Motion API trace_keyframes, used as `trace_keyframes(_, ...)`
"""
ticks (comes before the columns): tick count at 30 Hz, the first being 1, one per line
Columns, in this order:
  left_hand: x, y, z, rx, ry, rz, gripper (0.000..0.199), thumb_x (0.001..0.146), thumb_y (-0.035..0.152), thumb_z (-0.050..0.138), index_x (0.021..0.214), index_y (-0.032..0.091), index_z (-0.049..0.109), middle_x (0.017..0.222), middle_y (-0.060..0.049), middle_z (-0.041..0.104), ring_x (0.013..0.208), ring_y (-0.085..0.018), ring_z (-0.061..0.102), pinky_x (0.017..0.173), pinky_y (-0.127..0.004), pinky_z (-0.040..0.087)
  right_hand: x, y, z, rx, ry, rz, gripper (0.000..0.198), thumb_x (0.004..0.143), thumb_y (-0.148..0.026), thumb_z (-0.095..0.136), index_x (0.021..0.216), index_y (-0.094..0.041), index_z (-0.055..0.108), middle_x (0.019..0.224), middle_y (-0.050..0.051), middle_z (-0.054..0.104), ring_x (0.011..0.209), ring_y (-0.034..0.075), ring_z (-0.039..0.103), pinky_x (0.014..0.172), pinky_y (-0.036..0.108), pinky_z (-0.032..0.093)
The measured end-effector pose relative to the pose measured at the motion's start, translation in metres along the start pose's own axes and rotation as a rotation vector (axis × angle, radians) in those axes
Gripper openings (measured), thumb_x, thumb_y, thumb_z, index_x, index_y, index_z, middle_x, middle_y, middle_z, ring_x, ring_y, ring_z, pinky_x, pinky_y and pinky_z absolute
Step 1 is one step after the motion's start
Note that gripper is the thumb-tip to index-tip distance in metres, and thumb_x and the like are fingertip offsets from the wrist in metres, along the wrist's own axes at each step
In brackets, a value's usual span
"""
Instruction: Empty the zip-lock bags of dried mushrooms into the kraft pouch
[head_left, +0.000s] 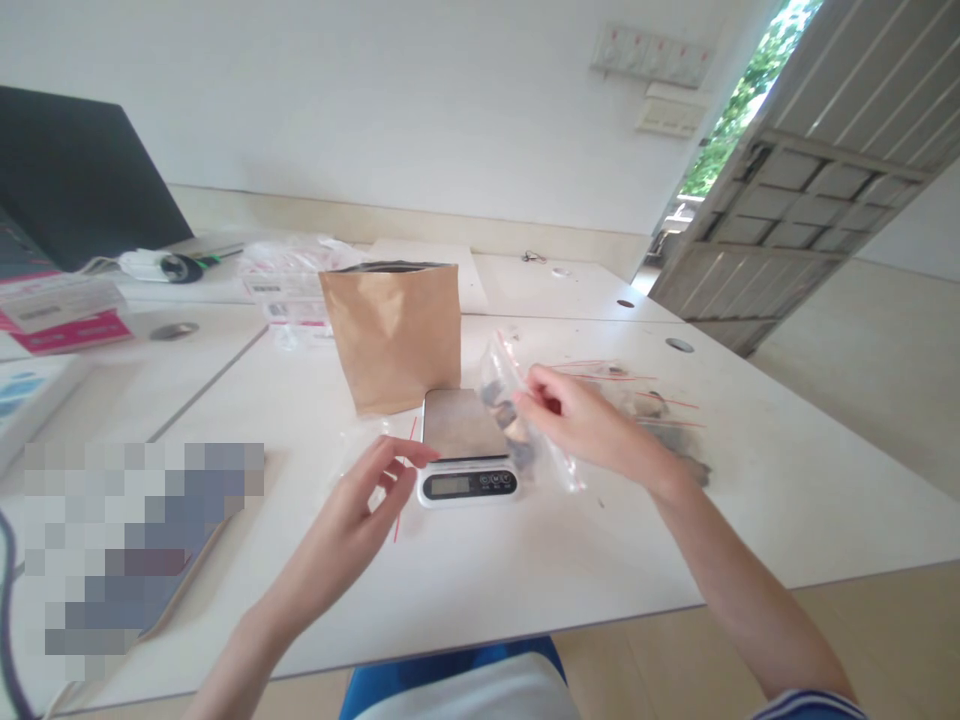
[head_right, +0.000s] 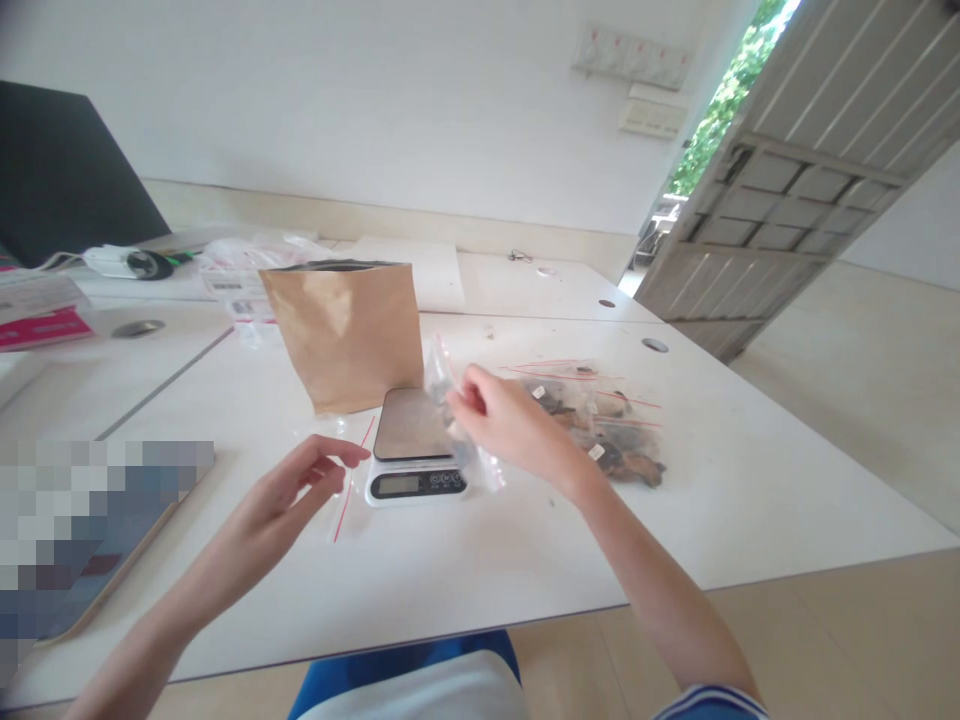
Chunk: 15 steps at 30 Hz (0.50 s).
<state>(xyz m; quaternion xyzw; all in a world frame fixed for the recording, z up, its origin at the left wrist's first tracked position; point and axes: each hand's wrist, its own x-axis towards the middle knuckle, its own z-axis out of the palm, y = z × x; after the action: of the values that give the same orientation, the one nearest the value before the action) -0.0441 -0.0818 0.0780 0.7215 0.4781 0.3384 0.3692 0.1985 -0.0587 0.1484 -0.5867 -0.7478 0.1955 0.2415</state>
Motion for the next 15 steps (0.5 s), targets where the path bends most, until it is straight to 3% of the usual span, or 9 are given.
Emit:
trace_keyframes(3, -0.006, 0.025, 0.016, -0.37, 0.0, -0.041, 0.028, 0.092, 0.045, 0.041, 0.091, 0.021, 0.056, 0.076, 0.0, 0.054, 0.067, -0.013, 0.05, 0.064, -0.024, 0.044, 0.004, -0.027, 0.026, 0.204, -0.255, -0.098, 0.03, 0.091, -0.04, 0.042, 0.069, -0.02, 0.04, 0.058, -0.005, 0.042, 0.052, 0.009, 0.04, 0.049, 0.022, 0.029)
trace_keyframes(6, -0.006, 0.022, 0.025, -0.565, 0.092, -0.054, 0.029, 0.092, 0.046, 0.042, 0.084, 0.021, 0.053, 0.073, 0.001, 0.05, 0.068, -0.013, 0.049, 0.069, -0.025, 0.044, 0.007, -0.042, 0.049, 0.461, -0.453, -0.205, 0.031, 0.095, -0.042, 0.034, 0.077, -0.02, 0.043, 0.064, -0.003, 0.051, 0.059, 0.01, 0.049, 0.057, 0.023, 0.038)
trace_keyframes(10, -0.001, 0.005, 0.026, -0.695, 0.189, -0.039, 0.032, 0.09, 0.05, 0.045, 0.075, 0.021, 0.049, 0.075, 0.002, 0.048, 0.071, -0.013, 0.049, 0.071, -0.025, 0.045, 0.014, -0.046, 0.062, 0.486, -0.443, -0.365, 0.039, 0.098, -0.043, 0.023, 0.072, -0.021, 0.042, 0.067, -0.001, 0.048, 0.067, 0.012, 0.049, 0.07, 0.028, 0.04)
trace_keyframes(15, 0.003, 0.004, 0.022, -0.658, 0.333, -0.101, 0.031, 0.086, 0.053, 0.048, 0.089, 0.023, 0.055, 0.079, 0.001, 0.052, 0.074, -0.015, 0.051, 0.071, -0.024, 0.046, 0.02, -0.052, 0.063, 0.427, -0.441, -0.392, 0.027, 0.095, -0.037, 0.037, 0.073, -0.022, 0.038, 0.067, -0.003, 0.049, 0.062, 0.012, 0.048, 0.061, 0.026, 0.037)
